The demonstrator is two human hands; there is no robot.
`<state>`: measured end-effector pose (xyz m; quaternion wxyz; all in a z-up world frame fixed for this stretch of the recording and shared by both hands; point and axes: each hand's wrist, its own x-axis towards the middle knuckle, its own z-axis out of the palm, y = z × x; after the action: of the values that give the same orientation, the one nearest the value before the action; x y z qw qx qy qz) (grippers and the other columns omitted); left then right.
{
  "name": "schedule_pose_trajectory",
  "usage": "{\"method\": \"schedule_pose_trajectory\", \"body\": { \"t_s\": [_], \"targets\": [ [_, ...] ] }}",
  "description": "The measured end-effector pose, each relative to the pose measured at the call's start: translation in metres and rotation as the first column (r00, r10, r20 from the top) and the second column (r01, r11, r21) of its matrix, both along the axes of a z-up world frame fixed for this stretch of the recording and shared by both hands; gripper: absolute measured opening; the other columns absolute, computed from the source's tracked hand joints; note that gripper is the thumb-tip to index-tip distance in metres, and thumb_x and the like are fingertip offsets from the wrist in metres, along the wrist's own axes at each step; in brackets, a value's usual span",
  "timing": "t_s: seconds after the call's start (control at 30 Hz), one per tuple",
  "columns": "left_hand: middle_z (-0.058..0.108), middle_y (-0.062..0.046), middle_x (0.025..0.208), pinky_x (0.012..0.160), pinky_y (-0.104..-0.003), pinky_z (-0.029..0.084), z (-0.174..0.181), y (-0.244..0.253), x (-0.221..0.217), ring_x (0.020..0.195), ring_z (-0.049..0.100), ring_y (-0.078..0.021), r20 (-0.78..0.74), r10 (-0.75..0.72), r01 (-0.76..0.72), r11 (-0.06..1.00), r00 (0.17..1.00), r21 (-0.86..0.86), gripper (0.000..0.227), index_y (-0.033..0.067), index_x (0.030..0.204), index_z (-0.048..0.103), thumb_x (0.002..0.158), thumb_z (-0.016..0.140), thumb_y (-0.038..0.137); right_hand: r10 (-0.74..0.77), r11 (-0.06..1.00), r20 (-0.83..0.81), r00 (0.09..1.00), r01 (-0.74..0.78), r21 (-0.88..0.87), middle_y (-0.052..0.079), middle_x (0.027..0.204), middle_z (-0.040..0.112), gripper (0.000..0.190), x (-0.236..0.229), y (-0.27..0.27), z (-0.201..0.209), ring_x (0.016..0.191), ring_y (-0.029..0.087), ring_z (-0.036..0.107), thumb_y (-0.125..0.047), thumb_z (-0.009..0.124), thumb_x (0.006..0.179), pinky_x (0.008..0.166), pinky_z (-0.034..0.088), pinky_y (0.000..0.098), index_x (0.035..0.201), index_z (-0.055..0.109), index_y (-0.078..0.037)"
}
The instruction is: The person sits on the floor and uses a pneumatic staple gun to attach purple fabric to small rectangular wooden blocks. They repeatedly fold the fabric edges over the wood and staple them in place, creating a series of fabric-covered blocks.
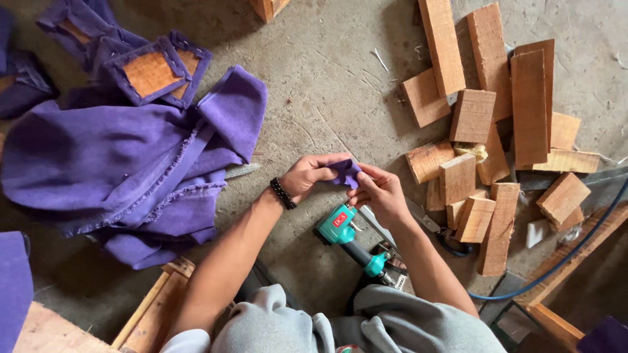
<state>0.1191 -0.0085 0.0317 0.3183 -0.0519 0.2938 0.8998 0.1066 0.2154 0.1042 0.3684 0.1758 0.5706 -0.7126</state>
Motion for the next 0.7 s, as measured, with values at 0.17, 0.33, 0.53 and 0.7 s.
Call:
{"method": "schedule_pose_trajectory", "body": {
  "t_s": [0.17,0.33,0.53,0.7],
  "targets": [
    [0.072,-0.01,0.128,0.102,-0.031,0.054,0.01,-0.008,0.001,0.115,0.067,-0.0161,-0.17,-0.017,-0.028,0.966,0.985,-0.256,0.036,-0.0021,0.131,0.068,0.096,0.064,0.003,0.008,0.996,-0.107,0.994,0.002,0.094,0.012,0.082,0.073,0.028,0.002,-0.002,-0.001,0.063,0.018,0.072,-0.01,0.063,0.102,0.054,0.058,0.0301,0.127,0.069,0.0],
    [0.074,-0.013,0.126,0.097,-0.03,0.058,0.032,-0.005,0.01,0.112,0.071,-0.0176,-0.348,0.004,-0.194,0.835,0.937,-0.514,0.036,0.0016,0.131,0.069,0.096,0.067,0.0,0.097,0.993,-0.241,0.966,-0.079,0.083,0.012,0.089,0.075,0.024,-0.005,0.004,-0.021,0.074,0.019,0.077,-0.007,0.062,0.101,0.064,0.063,0.0308,0.123,0.07,0.001],
    [0.069,-0.022,0.131,0.095,-0.036,0.061,0.047,0.001,0.022,0.114,0.074,-0.0321,-0.788,-0.112,-0.685,0.43,0.606,-0.588,0.036,0.0042,0.129,0.069,0.094,0.069,-0.003,0.073,0.995,-0.301,0.951,-0.088,-0.038,0.014,0.1,0.076,0.021,-0.013,-0.008,-0.026,0.085,0.021,0.077,-0.007,0.064,0.101,0.074,0.065,0.0332,0.12,0.067,0.002],
    [0.068,-0.029,0.131,0.076,-0.037,0.061,0.039,-0.005,0.032,0.095,0.076,-0.0357,-0.776,-0.272,-0.686,0.364,0.569,-0.63,0.037,0.0071,0.121,0.075,0.084,0.076,-0.001,0.068,0.997,-0.234,0.97,-0.074,-0.018,0.015,0.097,0.074,0.027,-0.009,-0.012,-0.015,0.085,0.02,0.075,-0.004,0.07,0.096,0.075,0.064,0.0348,0.109,0.046,-0.005]
  ]
}}
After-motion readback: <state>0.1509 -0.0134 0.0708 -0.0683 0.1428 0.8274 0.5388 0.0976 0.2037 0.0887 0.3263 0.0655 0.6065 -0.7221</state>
